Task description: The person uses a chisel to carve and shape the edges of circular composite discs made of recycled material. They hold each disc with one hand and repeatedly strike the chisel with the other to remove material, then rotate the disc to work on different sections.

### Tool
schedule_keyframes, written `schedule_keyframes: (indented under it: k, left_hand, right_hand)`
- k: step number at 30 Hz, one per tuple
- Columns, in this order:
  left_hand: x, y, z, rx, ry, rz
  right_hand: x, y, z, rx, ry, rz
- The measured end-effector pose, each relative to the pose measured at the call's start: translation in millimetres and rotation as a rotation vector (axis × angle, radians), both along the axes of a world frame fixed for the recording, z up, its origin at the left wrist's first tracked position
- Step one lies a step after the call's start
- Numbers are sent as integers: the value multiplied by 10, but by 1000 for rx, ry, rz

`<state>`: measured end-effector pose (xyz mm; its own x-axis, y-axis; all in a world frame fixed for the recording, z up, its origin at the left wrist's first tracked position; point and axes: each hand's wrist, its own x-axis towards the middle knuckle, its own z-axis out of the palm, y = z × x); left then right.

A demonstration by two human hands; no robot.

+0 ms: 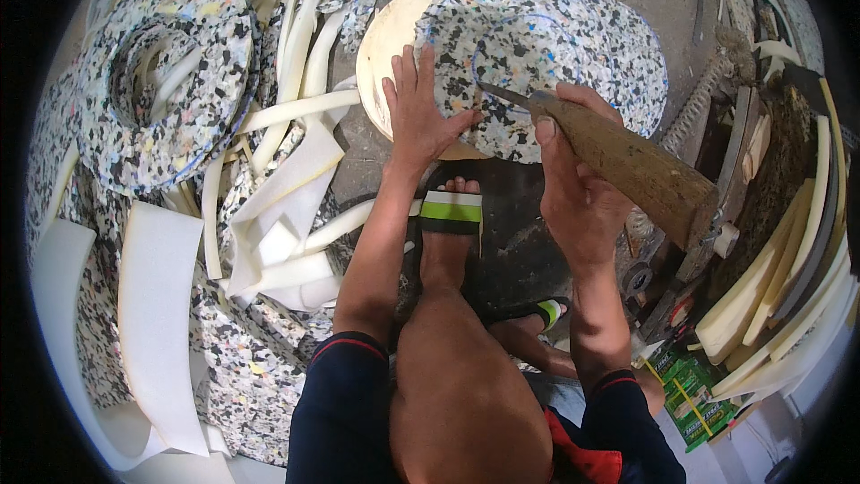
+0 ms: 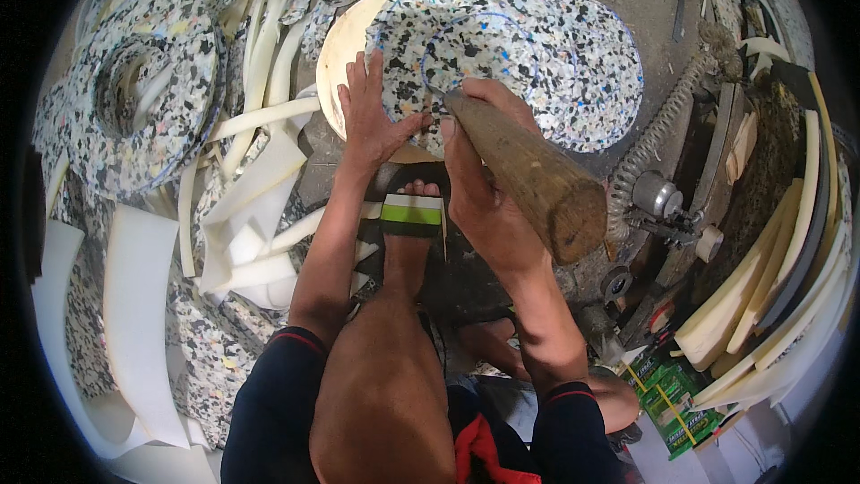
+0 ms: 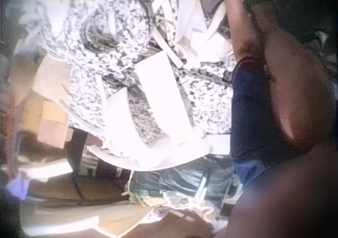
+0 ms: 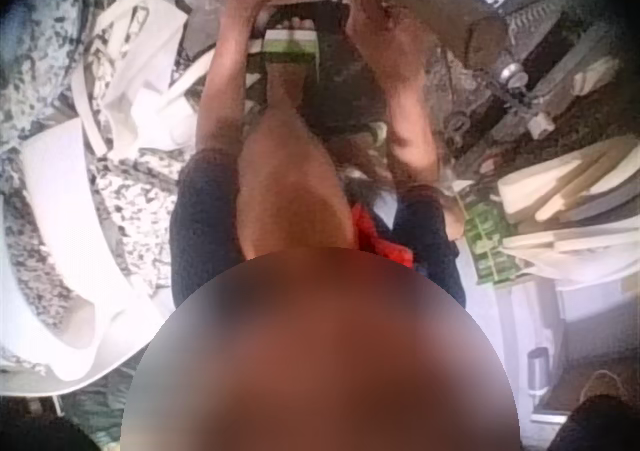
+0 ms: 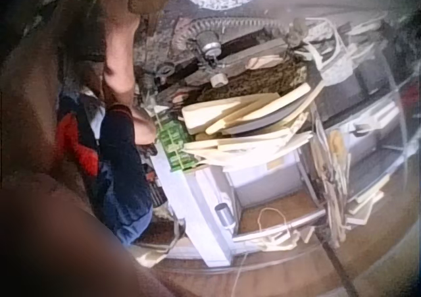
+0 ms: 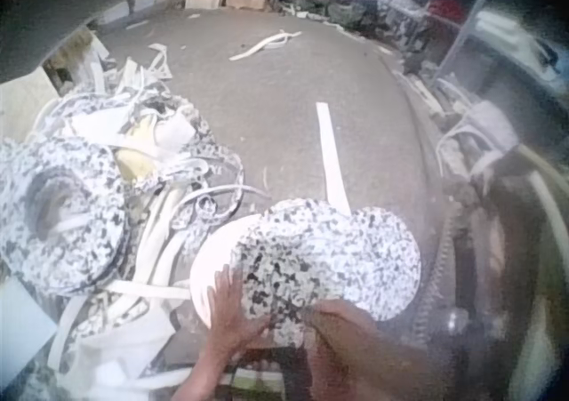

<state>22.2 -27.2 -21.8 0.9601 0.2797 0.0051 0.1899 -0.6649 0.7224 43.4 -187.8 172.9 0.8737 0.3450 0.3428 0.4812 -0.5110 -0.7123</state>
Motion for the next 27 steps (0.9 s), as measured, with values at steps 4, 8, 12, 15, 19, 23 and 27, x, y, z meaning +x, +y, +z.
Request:
schedule_keyframes:
  k: [4, 8, 12, 15, 19, 23, 27]
  left_hand:
    - [18, -7, 5, -7, 17, 10]
    - [30, 7, 18, -15, 14, 10]
    - [19, 9, 22, -26, 17, 15]
    - [14, -3, 27, -16, 27, 14]
    - [27, 5, 31, -19, 61, 14]
    - [16, 0, 24, -40, 0, 21]
    - [20, -16, 19, -44, 34, 24]
  right_hand:
    - [43, 148, -42, 105, 166, -54]
    - [40, 229, -67, 54, 98, -71]
    - [-32, 176, -25, 99, 123, -125]
    - [-20, 208, -80, 101, 79, -120]
    - [17, 284, -144, 121, 163, -111]
    - [-27, 280, -102, 175, 169, -167]
    - [-24, 296, -103, 367, 265, -197]
